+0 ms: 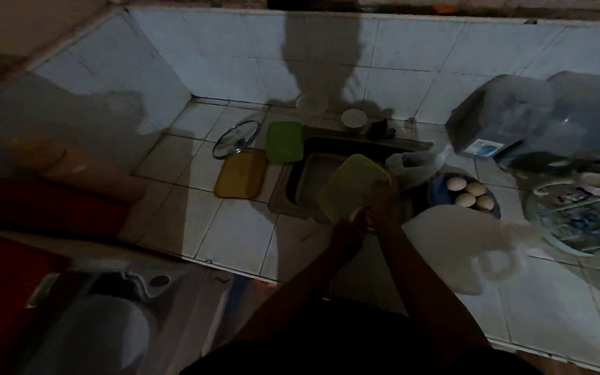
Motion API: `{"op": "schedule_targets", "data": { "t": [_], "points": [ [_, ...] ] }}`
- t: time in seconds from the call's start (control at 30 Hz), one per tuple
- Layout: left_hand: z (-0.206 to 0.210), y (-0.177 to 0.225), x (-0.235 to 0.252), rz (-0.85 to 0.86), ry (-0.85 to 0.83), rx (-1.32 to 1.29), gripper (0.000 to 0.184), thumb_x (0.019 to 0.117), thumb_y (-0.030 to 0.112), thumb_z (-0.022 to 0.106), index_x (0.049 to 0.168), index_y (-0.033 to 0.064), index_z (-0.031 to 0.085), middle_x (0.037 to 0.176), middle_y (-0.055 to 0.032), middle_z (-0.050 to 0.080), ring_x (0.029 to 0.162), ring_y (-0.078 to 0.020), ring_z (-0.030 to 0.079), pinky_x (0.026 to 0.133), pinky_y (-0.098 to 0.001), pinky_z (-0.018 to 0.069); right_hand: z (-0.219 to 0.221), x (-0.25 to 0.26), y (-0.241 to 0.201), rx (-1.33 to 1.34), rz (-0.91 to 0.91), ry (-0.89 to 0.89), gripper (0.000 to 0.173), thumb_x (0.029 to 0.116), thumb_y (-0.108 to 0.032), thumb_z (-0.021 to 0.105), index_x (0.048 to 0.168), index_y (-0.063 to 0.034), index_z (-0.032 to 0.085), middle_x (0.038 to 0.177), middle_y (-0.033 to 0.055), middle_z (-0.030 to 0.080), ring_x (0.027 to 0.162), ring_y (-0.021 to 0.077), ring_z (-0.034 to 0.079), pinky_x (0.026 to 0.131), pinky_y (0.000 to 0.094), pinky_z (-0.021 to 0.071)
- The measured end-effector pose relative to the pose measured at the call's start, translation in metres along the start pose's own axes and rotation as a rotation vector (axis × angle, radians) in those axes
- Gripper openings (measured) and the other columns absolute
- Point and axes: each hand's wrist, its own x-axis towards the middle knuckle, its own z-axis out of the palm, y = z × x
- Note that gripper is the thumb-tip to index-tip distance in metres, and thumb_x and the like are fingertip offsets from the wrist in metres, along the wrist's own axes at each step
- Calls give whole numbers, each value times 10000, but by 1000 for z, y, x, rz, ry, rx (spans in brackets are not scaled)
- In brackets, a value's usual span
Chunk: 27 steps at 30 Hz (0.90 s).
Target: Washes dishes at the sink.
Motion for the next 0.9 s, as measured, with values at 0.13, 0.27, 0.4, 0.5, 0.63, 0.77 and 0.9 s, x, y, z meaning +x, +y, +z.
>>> {"op": "schedule_targets", "data": {
  "t": [0.13,0.27,0.4,0.5,0.63,0.77,0.9],
  "points": [
    [-22,-34,3,83,-153,225,537,1017,-16,490,1542,73,432,1480,-244,516,1362,-411,518,1106,-510,448,1,2,0,82,-82,18,392,1088,-90,437,1474,-33,469,1310,247,588,1092,303,615,941,440,512],
    [-11,5,5,-124,60,-172,477,1018,-41,463,1492,14,479,1431,-281,540,1270,-394,584,1080,-465,470,11,4,-5,74,-139,30,374,1083,-111,465,1449,-53,514,1310,217,599,1083,281,612,932,428,513],
    [-34,-38,13,51,-152,194,527,1036,4,486,1552,100,437,1553,-244,447,1428,-423,447,1143,-516,411,2,12,-15,-60,-250,-46,369,1088,-141,470,1447,-78,528,1365,200,600,1153,297,626,981,449,513],
    [-34,-41,18,25,-109,214,469,1025,-28,461,1488,39,496,1537,-240,463,1423,-409,454,1147,-510,408,12,15,-21,24,-174,23,356,1061,-69,498,1409,-65,571,1303,199,620,1096,271,619,936,426,513],
    [-34,-32,19,4,-200,174,516,1025,-21,482,1534,46,440,1566,-288,393,1440,-445,417,1152,-515,397,14,24,-26,-34,-191,-16,341,1062,-46,490,1394,-7,558,1319,229,608,1099,293,626,947,430,513],
    [-46,-42,31,116,-152,136,465,1017,-66,442,1473,-3,508,1516,-279,471,1430,-445,433,1169,-524,373,20,26,-20,-166,-114,-112,503,1085,-137,475,1565,-71,340,1487,263,477,1294,401,536,1038,543,461],
    [-36,-22,36,48,-97,19,419,1039,-23,458,1450,0,533,1498,-257,500,1374,-393,513,1138,-470,422,23,20,-9,-313,-166,-165,656,1056,-50,489,1636,-116,189,1512,272,453,1266,410,576,1026,537,496]
  ]
}}
